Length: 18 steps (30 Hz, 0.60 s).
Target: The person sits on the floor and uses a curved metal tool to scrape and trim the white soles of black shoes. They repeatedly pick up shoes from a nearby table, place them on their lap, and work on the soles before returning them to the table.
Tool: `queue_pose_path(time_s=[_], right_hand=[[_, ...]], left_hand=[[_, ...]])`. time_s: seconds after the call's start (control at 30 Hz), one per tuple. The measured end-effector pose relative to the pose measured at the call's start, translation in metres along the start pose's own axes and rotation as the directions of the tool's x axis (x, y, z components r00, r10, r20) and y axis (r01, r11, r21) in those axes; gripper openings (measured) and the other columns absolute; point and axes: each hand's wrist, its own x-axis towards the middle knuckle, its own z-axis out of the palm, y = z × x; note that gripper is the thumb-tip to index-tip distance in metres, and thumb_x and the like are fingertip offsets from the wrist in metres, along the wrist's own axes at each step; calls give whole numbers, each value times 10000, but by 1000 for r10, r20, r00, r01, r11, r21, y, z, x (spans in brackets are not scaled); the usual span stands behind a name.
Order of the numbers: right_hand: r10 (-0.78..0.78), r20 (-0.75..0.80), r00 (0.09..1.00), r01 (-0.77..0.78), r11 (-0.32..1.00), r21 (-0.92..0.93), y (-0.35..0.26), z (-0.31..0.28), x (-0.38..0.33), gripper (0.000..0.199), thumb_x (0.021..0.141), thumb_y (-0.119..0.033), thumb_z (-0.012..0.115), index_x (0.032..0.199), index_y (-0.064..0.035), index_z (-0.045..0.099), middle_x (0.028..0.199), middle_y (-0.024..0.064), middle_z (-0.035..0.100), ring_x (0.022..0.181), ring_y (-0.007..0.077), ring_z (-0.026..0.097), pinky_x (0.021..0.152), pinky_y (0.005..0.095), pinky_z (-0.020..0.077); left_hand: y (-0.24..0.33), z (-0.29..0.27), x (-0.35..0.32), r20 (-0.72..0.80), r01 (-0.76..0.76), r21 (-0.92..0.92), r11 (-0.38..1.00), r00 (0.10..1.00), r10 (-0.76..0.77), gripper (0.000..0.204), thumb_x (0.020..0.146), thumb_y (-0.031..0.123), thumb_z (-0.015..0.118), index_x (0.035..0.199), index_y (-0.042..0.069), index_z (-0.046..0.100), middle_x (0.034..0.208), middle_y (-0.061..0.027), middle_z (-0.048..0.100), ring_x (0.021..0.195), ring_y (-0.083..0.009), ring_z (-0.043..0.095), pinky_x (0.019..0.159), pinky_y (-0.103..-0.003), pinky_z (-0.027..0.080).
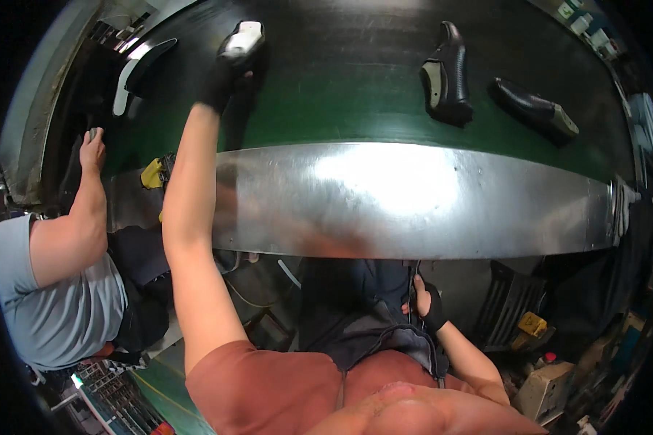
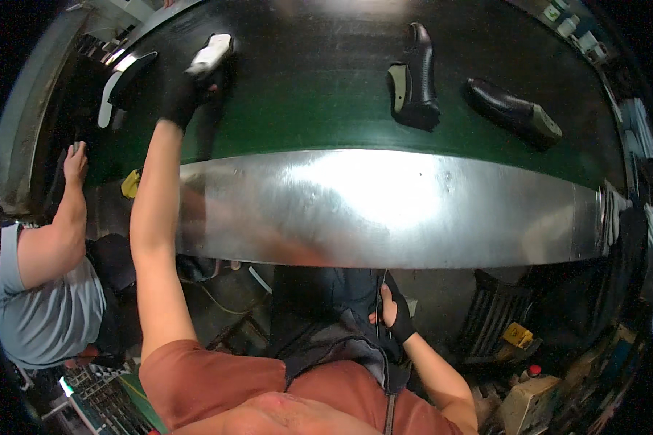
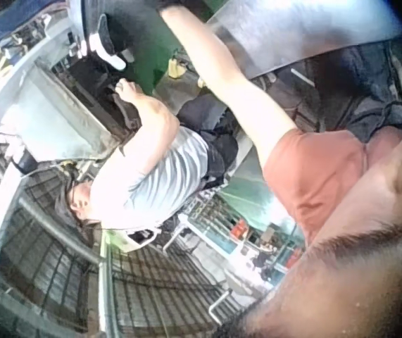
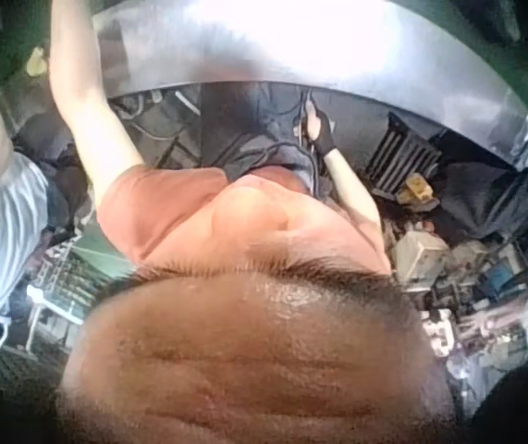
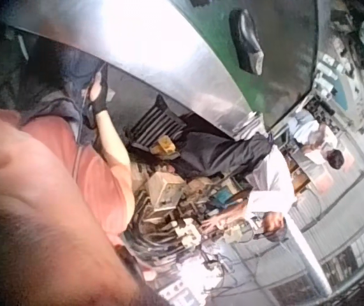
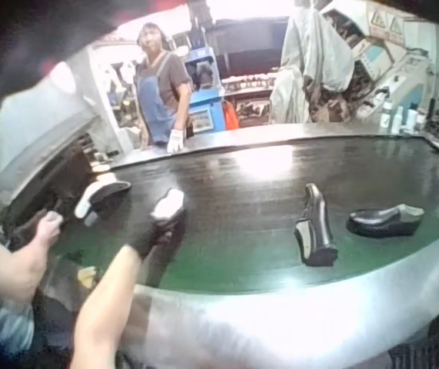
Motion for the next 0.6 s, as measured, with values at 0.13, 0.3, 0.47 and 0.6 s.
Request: queue_pose_path(time_s=[0.13,0.3,0.47,0.6], right_hand=[[-33,-66,997,36,998,49,32,-1,-5,670,909,-602,341,911,36,546,573,137,567,477,223,599,461,325,501],[-40,18,999,40,999,-33,68,-6,-29,787,874,-676,303,936,62,569,586,153,600,509,216,599,525,315,492],[-280,-7,960,279,958,-59,78,-28,-90,743,885,-665,306,824,4,623,633,91,604,583,189,578,607,303,472],[-492,35,870,493,861,-126,72,-22,-145,587,939,-557,336,875,-58,637,740,43,601,636,135,535,624,286,444]], left_hand=[[115,44,-168,-148,437,-399,806,837,-527,271,840,261,656,995,40,630,832,-46,652,758,-104,612,676,-284,496],[96,87,-358,296,397,-847,354,905,-306,311,863,247,596,1096,41,578,1008,-93,603,892,-170,584,767,-327,484],[96,141,-496,255,26,-664,747,947,194,443,839,168,596,1233,27,449,1259,-127,478,1150,-202,476,954,-354,406],[152,142,-556,340,288,-745,602,940,-28,1075,603,225,819,1410,0,147,1437,-152,260,1313,-291,314,1084,-398,267]])
